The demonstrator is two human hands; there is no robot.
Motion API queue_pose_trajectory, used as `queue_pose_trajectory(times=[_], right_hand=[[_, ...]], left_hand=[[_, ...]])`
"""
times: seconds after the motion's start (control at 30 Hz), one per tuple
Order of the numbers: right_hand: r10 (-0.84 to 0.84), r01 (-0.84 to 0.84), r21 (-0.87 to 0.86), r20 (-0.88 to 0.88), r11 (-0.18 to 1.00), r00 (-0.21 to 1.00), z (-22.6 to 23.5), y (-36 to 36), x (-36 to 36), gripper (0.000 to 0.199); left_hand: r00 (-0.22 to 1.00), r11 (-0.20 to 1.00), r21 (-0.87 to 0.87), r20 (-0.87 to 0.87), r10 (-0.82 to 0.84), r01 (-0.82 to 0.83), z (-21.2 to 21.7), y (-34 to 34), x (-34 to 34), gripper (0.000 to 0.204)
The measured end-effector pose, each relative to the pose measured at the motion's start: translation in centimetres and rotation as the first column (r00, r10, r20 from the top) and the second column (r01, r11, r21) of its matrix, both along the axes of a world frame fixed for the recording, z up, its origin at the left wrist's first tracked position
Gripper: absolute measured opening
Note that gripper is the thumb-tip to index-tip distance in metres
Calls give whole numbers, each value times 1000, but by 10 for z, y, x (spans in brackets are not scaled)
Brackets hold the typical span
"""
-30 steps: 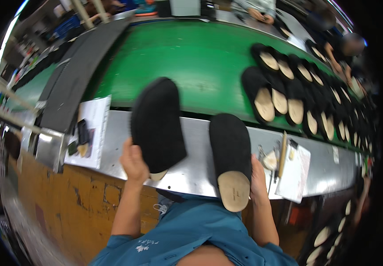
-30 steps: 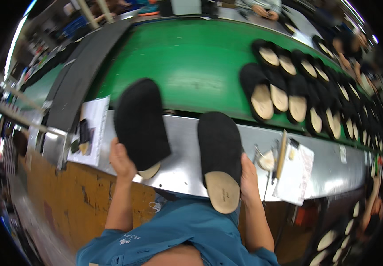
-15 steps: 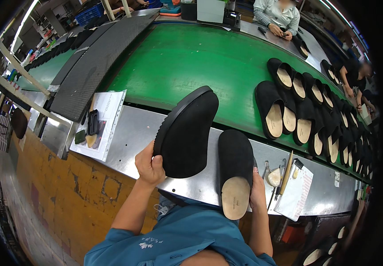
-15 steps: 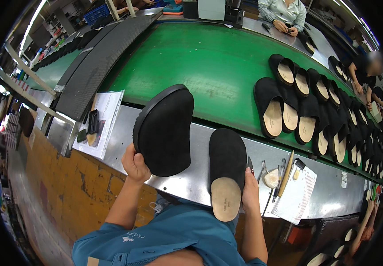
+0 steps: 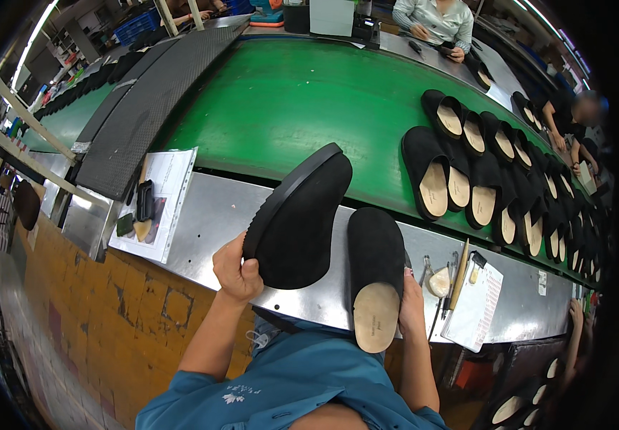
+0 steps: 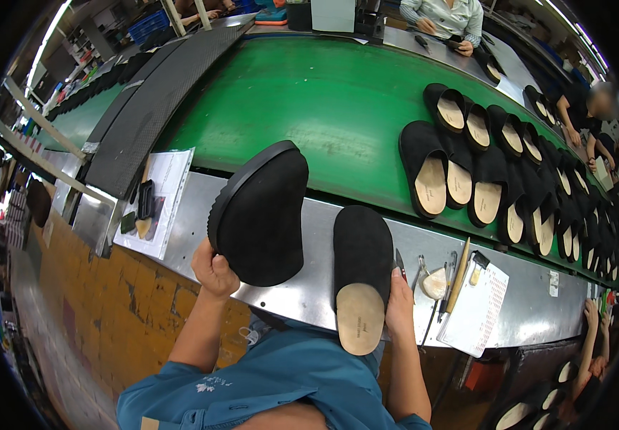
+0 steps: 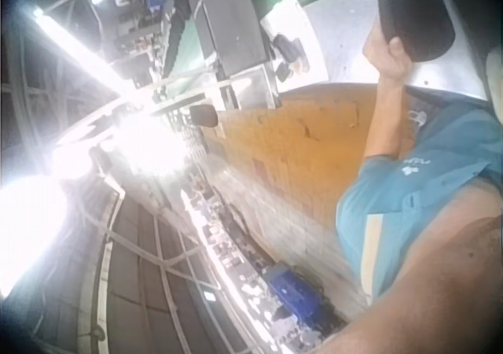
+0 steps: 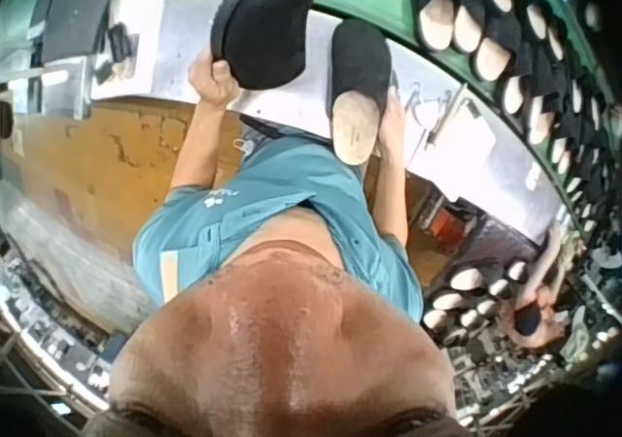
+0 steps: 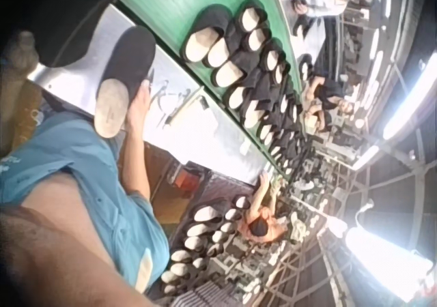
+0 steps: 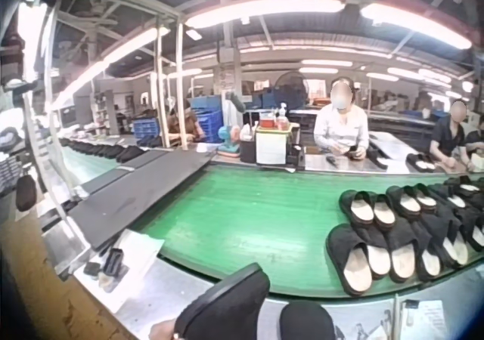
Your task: The person trims excess fabric from black slipper uppers using a red utility knife, then inspects the insoles and places the finished pairs onto a green conveyor belt. The person handles multiple pairs sequentially, turning them over to check the interior and exterior before moving them along the line.
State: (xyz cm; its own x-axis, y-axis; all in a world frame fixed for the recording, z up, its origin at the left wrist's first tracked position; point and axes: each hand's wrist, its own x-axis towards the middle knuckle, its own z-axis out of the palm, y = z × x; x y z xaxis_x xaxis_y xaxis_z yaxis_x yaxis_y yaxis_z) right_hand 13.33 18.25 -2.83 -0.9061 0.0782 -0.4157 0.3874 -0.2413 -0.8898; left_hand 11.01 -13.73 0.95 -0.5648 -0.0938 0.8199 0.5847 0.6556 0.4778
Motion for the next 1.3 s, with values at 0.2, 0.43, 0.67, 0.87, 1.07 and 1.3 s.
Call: queue_pose_trajectory(times=[0.2, 0.43, 0.67, 0.87, 1.07, 1.3], right_hand=[[18, -15, 136, -22, 991, 1000, -5, 3, 2, 51], [286, 216, 788, -442, 577, 850, 77, -23, -10, 42], [585, -293, 506, -702, 811, 407, 132, -106, -43, 88], [608, -258, 562, -779, 786, 155, 134, -157, -30, 65], [578, -373, 488, -794, 790, 186, 130, -170, -32, 55], [630, -395, 517, -735, 759, 250, 139, -170, -34, 56]], left_hand=[[1000, 999, -44, -20, 23, -24, -1, -1, 3, 46], [995, 996, 3, -55, 86, -86, -15, 21, 14, 47], [965, 950, 183, 16, -260, 253, 16, 50, 32, 108], [964, 882, 436, 103, -246, 179, 79, 13, 34, 146], [959, 827, 518, 44, -279, 217, 79, 7, 38, 134], [974, 836, 530, 74, -213, 143, 80, 10, 34, 132]])
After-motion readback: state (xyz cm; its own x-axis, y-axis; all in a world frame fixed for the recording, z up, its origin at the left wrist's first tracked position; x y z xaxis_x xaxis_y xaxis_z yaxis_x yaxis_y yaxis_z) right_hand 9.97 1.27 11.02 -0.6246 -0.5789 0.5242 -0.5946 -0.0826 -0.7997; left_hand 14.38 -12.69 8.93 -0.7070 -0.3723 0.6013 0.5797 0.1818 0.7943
